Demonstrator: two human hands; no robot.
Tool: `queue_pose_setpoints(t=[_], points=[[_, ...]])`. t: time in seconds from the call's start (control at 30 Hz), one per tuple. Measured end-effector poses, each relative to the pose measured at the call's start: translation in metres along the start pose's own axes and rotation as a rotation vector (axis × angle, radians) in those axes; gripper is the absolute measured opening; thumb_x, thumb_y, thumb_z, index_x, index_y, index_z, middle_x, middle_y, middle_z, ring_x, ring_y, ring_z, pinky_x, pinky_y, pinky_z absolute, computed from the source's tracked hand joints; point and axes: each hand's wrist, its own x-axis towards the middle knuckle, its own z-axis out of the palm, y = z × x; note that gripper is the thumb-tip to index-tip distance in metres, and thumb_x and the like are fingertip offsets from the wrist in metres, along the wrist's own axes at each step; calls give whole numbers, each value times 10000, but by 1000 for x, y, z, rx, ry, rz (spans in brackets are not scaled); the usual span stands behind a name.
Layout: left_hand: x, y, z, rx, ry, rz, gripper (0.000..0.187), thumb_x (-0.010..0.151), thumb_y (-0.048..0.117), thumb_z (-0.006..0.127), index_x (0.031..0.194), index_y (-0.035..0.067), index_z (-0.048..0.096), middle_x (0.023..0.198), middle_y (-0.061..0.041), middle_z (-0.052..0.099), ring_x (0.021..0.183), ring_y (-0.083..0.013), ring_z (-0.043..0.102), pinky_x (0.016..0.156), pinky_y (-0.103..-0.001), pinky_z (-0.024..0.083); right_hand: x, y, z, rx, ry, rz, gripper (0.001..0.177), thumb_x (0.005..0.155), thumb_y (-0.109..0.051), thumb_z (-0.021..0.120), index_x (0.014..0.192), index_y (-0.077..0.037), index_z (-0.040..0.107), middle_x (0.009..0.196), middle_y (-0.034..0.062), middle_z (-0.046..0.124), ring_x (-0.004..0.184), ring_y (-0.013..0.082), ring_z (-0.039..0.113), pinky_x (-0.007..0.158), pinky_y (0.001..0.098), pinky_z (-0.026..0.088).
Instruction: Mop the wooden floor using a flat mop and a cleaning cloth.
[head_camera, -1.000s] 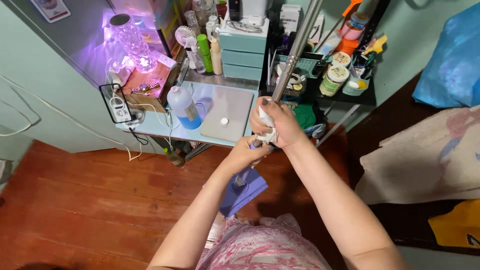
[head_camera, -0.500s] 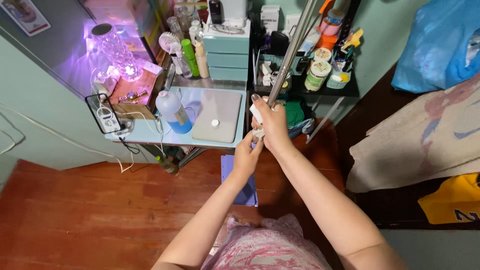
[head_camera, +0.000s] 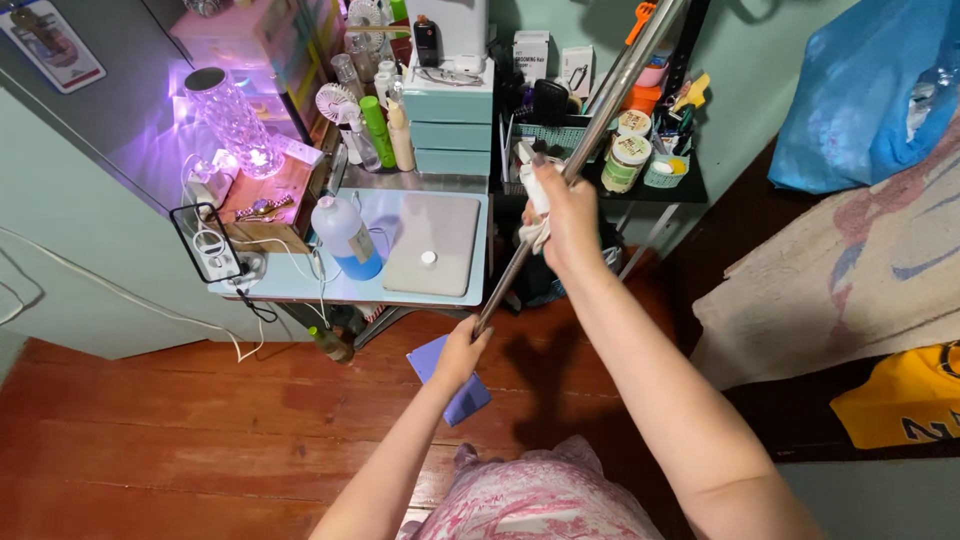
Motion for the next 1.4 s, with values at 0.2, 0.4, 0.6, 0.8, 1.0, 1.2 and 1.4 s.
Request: queue_pose_setpoints(t=[0.2,0.4,0.6,0.8,1.0,1.2,1.4], points=[[34,61,-3,-72,-102,139,222,999,217,620,948,29,513,823,-170,594,766,-327,556,751,-412,488,-13,52,-16,42,-16,42,244,956,-180,763,927,-9,592,724,52,599,502,136,580,438,288,488],[28,28,20,-68,-178,124,191,1000,223,610,1015,48,535,835,-150,601,780,-291,566,753,-403,492,-2,-33,-6,-50,85,27,216,831,-193,740,966,-81,613,731,42,652,462,145,594,379,304,486],[42,39,27,24,-179,66,227,971,231,677,936,37,564,799,-155,580,746,-299,532,738,-393,490,1,-46,-23,-14,31,-69,284,905,-257,781,939,-31,612,741,73,630,500,148,601,432,297,519],[50,109,18,-78,-212,170,204,996,222,625,959,41,539,811,-141,602,762,-287,567,754,-385,494,-4,0,-44,7,-26,-42,311,920,-231,819,931,-25,586,754,64,600,524,143,590,461,292,505],[31,14,48,14,-251,55,224,961,222,643,1105,63,580,885,-165,638,818,-340,584,791,-420,493,-5,-42,-33,-68,-8,-48,265,839,-230,771,929,-53,595,732,64,630,491,149,612,410,303,510],[54,74,40,-11,-209,110,246,960,229,687,1036,14,595,854,-147,650,780,-290,610,759,-399,508,-23,0,-39,-131,26,29,268,870,-169,812,969,-1,628,789,43,650,578,144,606,512,280,505],[72,81,60,-384,-219,50,192,987,210,642,1083,46,618,764,-5,582,700,-103,537,662,-291,482,-36,-1,-44,-197,-207,-63,717,797,-60,779,1433,-65,447,1160,31,591,1013,134,602,843,293,561]])
